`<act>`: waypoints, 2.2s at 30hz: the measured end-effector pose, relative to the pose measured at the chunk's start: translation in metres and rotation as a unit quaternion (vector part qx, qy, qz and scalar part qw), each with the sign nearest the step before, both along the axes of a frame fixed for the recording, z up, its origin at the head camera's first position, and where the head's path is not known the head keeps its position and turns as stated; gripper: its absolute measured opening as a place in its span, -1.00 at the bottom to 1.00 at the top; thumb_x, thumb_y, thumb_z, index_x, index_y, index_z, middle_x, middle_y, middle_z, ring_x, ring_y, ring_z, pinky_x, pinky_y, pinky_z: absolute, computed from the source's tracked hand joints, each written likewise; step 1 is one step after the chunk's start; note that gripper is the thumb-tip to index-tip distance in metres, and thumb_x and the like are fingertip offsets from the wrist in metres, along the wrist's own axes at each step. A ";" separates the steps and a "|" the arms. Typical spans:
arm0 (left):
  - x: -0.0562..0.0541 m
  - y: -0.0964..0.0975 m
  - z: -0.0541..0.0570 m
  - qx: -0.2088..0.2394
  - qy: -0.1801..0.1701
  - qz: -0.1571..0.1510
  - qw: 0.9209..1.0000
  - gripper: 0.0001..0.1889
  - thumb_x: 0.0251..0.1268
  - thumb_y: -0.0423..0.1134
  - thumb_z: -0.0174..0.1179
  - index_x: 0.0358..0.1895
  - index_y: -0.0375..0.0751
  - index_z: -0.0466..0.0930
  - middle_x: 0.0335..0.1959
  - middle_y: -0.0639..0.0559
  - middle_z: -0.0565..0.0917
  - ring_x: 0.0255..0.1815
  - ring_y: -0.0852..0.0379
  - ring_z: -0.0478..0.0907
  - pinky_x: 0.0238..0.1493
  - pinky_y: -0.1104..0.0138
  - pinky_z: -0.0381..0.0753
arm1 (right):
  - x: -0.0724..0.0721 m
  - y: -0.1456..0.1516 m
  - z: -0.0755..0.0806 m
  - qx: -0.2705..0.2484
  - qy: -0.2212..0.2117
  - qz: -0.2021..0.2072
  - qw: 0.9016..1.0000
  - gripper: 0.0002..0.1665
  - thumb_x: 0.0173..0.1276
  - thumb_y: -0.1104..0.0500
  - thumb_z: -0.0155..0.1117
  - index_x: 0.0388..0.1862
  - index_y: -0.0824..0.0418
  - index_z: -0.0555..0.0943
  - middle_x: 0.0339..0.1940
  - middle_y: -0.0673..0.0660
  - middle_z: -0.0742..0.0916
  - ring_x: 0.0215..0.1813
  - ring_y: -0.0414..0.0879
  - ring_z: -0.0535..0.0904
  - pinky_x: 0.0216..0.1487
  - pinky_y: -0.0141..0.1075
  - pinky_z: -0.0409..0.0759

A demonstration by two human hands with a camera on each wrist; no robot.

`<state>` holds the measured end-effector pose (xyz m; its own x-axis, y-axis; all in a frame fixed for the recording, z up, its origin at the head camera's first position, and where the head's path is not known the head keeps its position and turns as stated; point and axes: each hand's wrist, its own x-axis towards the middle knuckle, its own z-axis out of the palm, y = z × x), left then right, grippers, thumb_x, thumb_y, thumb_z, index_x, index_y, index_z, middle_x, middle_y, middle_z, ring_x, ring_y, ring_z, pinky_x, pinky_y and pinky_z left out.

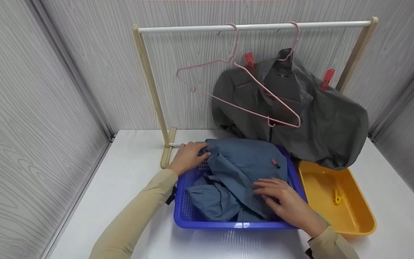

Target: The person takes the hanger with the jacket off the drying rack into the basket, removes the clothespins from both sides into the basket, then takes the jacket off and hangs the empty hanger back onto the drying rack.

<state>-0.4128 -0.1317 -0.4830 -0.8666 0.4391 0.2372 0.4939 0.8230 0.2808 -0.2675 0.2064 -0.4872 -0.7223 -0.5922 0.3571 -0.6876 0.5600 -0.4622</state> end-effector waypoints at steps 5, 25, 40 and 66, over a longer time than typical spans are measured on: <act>-0.001 0.001 -0.002 0.020 0.020 -0.006 1.000 -0.58 0.48 0.00 0.11 0.22 -0.16 0.58 0.07 -0.15 0.66 0.05 -0.17 0.57 0.09 -0.13 0.39 | 0.012 0.015 -0.002 -0.055 -0.013 -0.046 0.997 -0.66 0.35 0.36 0.30 0.03 0.05 0.72 0.23 -0.01 0.64 0.34 -0.09 0.43 0.28 0.04 0.38; -0.001 -0.005 -0.002 0.103 0.096 -0.076 0.987 -0.76 0.46 -0.24 0.15 0.08 -0.08 0.71 -0.14 0.00 0.71 -0.09 -0.03 0.62 -0.06 0.05 0.51 | 0.015 0.016 -0.004 -0.054 -0.046 -0.072 0.995 -0.71 0.40 0.19 0.31 0.07 -0.01 0.71 0.21 -0.11 0.63 0.31 -0.12 0.46 0.28 0.03 0.39; 0.010 -0.009 -0.004 0.204 0.100 -0.172 0.959 -0.65 0.48 -0.30 0.12 0.27 -0.17 0.55 0.42 -0.12 0.37 0.48 -0.18 0.15 0.41 -0.04 0.12 | 0.014 0.010 -0.003 0.042 -0.011 -0.146 0.988 -0.32 0.37 0.00 0.35 0.44 0.06 0.42 0.38 0.09 0.51 0.47 0.11 0.24 0.43 0.22 -0.09; 0.085 -0.003 0.005 0.053 -0.066 -0.236 0.968 -0.70 0.50 -0.06 0.09 0.17 0.08 0.65 0.57 0.23 0.02 0.59 -0.02 -0.26 0.45 -0.13 -0.24 | 0.014 0.006 -0.002 0.059 -0.033 -0.189 0.980 -0.18 0.48 -0.31 0.02 0.59 -0.02 0.14 0.58 0.01 0.19 0.56 0.05 0.03 0.46 0.18 -0.12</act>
<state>-0.3276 -0.1344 -0.4782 -0.6008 0.7732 0.2031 0.7622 0.4774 0.4372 -0.2532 0.2124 -0.4895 -0.9171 -0.3132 0.2465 -0.3919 0.8212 -0.4149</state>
